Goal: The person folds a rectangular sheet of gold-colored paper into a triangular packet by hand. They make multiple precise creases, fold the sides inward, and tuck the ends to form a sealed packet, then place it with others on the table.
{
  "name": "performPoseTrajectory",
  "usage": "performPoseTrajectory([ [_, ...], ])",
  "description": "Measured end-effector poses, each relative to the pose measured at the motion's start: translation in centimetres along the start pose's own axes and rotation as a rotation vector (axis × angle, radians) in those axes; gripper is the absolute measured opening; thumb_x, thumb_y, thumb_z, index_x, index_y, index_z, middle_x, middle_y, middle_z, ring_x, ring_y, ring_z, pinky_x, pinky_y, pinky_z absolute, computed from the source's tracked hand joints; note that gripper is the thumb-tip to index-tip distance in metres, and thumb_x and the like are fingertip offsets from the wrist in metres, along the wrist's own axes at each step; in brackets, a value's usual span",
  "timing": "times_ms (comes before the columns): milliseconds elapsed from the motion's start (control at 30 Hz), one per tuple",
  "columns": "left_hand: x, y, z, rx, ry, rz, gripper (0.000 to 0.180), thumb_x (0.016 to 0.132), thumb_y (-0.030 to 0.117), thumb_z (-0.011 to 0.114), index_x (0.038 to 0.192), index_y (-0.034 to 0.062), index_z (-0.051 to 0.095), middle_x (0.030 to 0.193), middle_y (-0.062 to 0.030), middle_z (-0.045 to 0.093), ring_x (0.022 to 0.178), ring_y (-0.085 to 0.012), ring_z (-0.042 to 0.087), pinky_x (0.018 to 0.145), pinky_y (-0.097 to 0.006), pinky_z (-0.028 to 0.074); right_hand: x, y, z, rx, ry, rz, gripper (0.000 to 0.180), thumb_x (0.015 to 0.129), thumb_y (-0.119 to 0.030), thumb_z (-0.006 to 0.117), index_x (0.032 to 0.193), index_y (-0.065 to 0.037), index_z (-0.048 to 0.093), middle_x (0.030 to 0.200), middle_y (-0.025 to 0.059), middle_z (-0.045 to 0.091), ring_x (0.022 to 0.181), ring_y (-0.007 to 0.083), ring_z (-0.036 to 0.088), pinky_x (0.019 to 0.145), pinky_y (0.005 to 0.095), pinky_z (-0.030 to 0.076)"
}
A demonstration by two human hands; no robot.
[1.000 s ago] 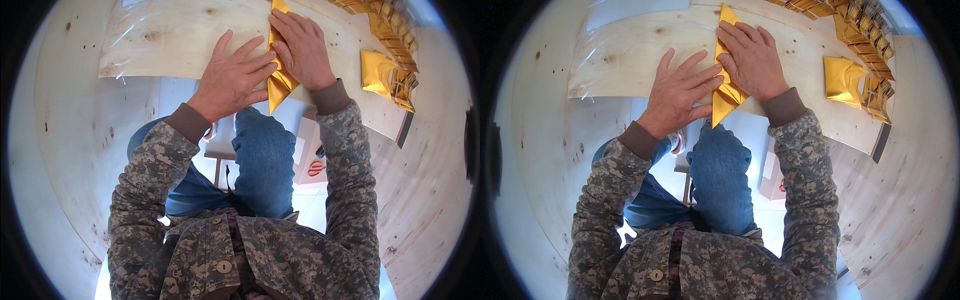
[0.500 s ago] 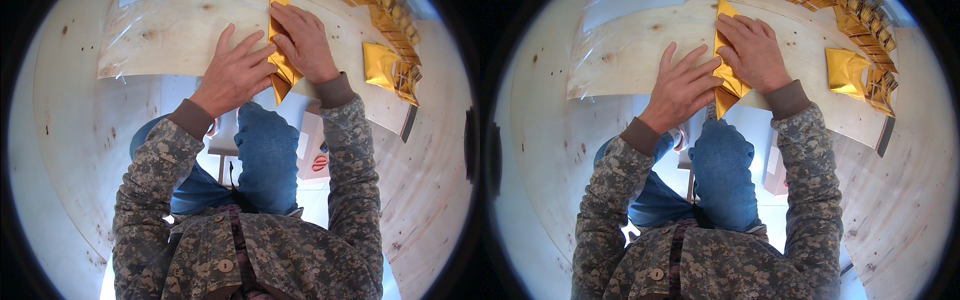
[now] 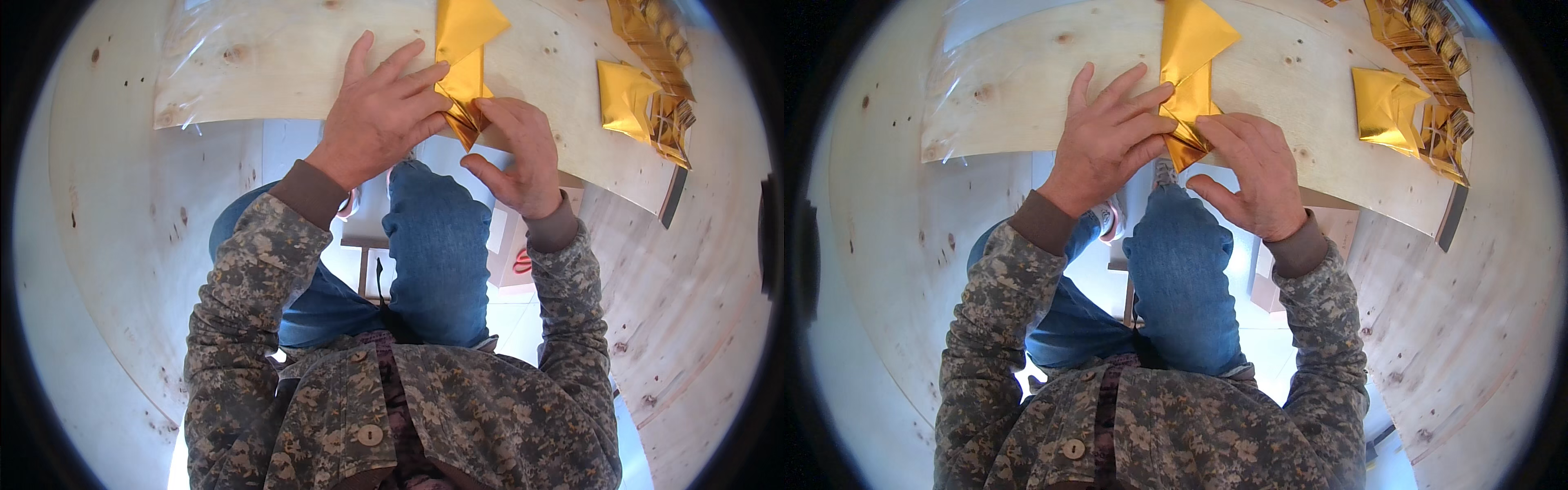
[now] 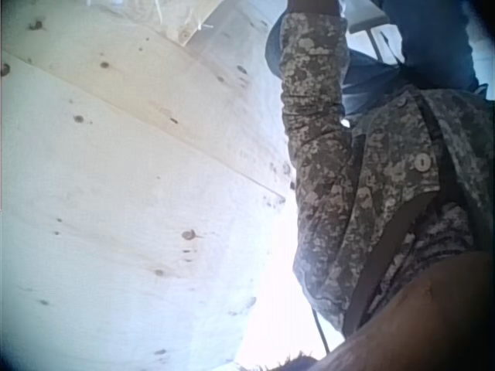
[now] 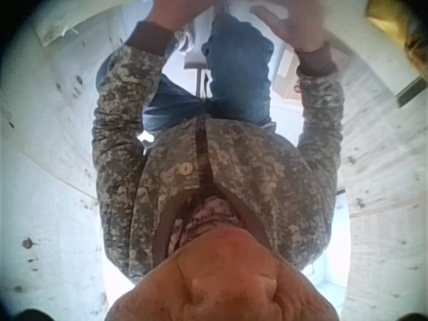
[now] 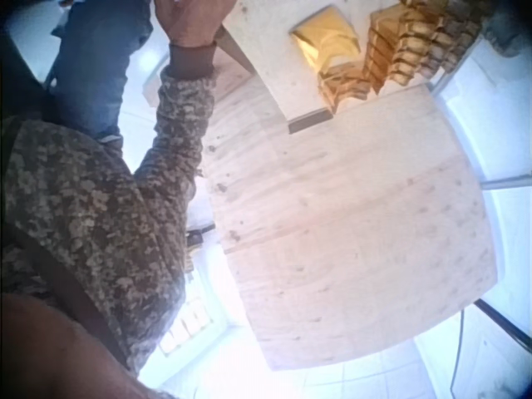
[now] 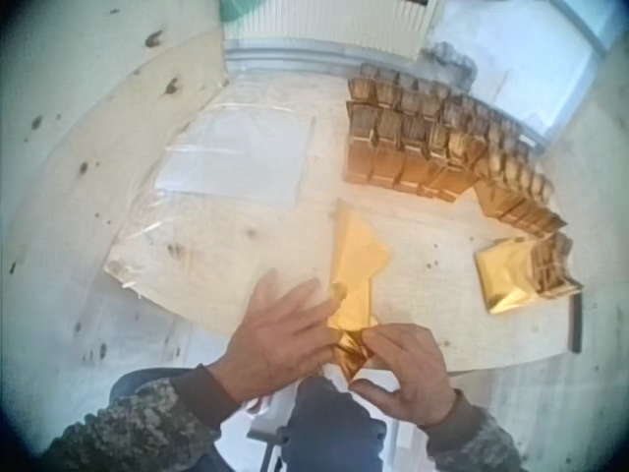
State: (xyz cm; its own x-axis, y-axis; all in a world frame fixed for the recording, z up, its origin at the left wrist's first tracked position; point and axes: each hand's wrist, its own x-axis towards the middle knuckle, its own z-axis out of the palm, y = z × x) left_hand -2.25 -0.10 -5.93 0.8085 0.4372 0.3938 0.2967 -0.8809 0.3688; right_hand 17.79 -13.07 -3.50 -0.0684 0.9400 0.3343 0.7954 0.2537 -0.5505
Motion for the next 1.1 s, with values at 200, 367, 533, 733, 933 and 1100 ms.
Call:
performPoseTrajectory([
  [200,0.0,-0.3,0.0,-0.046,0.021,-0.001,0.020,0.089,0.032,0.073,0.105,0.0193,0.074,0.128,0.0012,0.068,0.133,-0.0254,0.051,0.117,-0.063,0.021,0.0,0.4,0.8,-0.025,0.041,0.057,0.048,0.079,-0.014,0.084,0.123,-0.007,0.068,0.112,0.0117,0.069,0.103,0.0287,0.064,0.088,0.0368,0.053],
  [367,0.1,0.1,-0.1,-0.080,0.015,-0.038,0.015,0.088,0.028,0.075,0.099,0.0176,0.074,0.129,0.0006,0.069,0.136,-0.0256,0.051,0.119,-0.061,0.019,-0.1,0.8,0.9,-0.052,0.075,0.037,0.042,0.078,-0.012,0.084,0.118,-0.007,0.071,0.110,0.0115,0.070,0.099,0.0276,0.066,0.085,0.0359,0.055],
  [533,0.2,0.1,0.0,-0.102,0.041,-0.063,0.012,0.088,0.025,0.075,0.093,0.0152,0.073,0.127,-0.0008,0.071,0.136,-0.0265,0.053,0.120,-0.059,0.018,-0.1,0.3,0.7,0.048,0.056,0.111,0.040,0.078,-0.010,0.083,0.117,-0.007,0.071,0.109,0.0110,0.070,0.099,0.0272,0.066,0.087,0.0354,0.054],
  [733,0.2,0.1,0.2,-0.127,0.042,-0.106,0.012,0.089,0.025,0.075,0.095,0.0153,0.074,0.125,0.0000,0.072,0.135,-0.0263,0.054,0.120,-0.058,0.019,0.1,0.0,1.2,0.251,0.139,0.316,0.035,0.078,0.001,0.078,0.112,-0.007,0.072,0.107,0.0100,0.071,0.097,0.0245,0.066,0.086,0.0341,0.053],
  [933,0.2,0.0,0.2,-0.155,0.059,-0.127,0.012,0.089,0.026,0.074,0.096,0.0155,0.074,0.125,0.0015,0.072,0.133,-0.0260,0.055,0.118,-0.058,0.022,0.4,0.2,1.8,0.216,0.223,0.297,0.023,0.082,0.003,0.076,0.103,-0.006,0.075,0.099,0.0098,0.071,0.090,0.0228,0.066,0.081,0.0322,0.052],
  [1100,0.7,0.2,0.5,-0.097,0.123,-0.119,0.015,0.090,0.027,0.073,0.095,0.0130,0.074,0.115,0.0007,0.072,0.124,-0.0220,0.058,0.114,-0.056,0.029,0.8,-0.3,2.3,0.287,0.300,0.450,0.020,0.084,0.002,0.076,0.103,-0.005,0.075,0.089,0.0086,0.068,0.087,0.0199,0.065,0.077,0.0291,0.052],
])
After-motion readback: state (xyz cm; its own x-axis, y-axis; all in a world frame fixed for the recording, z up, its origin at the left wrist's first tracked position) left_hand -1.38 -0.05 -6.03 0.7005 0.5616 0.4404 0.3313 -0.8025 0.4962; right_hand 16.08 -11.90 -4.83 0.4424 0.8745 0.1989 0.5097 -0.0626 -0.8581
